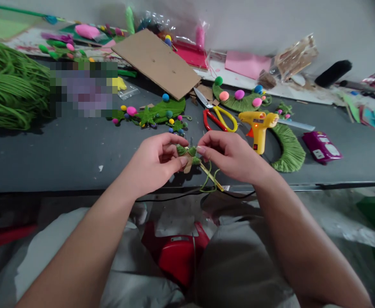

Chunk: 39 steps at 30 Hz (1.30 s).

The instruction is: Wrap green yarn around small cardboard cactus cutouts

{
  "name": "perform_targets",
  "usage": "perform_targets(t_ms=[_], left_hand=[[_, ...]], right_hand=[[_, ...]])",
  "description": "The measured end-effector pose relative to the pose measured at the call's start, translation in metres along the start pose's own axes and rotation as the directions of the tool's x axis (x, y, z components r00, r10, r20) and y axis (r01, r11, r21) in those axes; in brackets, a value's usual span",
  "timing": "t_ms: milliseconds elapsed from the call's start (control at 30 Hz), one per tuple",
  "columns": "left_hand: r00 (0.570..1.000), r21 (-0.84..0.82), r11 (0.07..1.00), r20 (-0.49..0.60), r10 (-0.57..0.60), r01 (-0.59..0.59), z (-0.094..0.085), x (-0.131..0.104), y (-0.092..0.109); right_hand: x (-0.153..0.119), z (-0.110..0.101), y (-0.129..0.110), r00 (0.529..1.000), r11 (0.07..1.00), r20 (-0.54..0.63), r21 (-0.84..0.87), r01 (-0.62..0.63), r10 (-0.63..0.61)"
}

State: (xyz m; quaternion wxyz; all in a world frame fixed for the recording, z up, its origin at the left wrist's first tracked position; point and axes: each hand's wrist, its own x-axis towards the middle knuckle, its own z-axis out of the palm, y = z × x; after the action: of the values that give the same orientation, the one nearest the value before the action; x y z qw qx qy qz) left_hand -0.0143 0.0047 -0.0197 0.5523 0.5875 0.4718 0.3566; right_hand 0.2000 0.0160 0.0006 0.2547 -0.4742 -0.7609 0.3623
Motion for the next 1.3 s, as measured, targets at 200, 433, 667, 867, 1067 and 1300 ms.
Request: perform_targets(t_ms=[200,433,667,867,1067,1300], left_hand=[[0.985,0.227,0.970,-0.128,0.119,-0.088,0.008,-0.001,-0.003],[0.937,0.190,0.971,-0.287,0.199,-0.148,0.010,0.001,-0.004],[0.938,-0.128,0.978,-0.328,0.112,-0.162,0.011,0.004,-0.001],[0.984,-0.416,0.906,-0.176,0.002,-0.077,0.006,0.006,-0.007],[0.996,-0.459,0.888,-0.063,-0.058,0.023,-0.001,0.004,-0.003],[0.999,-0.288,0.957,0.034,-0.037,0.045,-0.006,0.001,0.000]], right_hand=[[-0.006,0.007,-0.010,0.997,0.987,-0.073,-0.154,-0.038,0.027],[-0.012,0.021,-0.013,0.989,0.994,-0.125,-0.066,-0.084,0.075],[-0.013,0.029,-0.013,0.975,0.990,-0.197,0.112,-0.086,0.107],[-0.010,0.025,-0.010,0.986,0.963,-0.134,0.263,-0.056,0.094],[-0.014,0.020,-0.006,0.991,0.988,-0.136,0.148,0.040,-0.019],[-0.013,0.005,-0.004,0.974,0.967,-0.079,-0.163,0.196,-0.211]])
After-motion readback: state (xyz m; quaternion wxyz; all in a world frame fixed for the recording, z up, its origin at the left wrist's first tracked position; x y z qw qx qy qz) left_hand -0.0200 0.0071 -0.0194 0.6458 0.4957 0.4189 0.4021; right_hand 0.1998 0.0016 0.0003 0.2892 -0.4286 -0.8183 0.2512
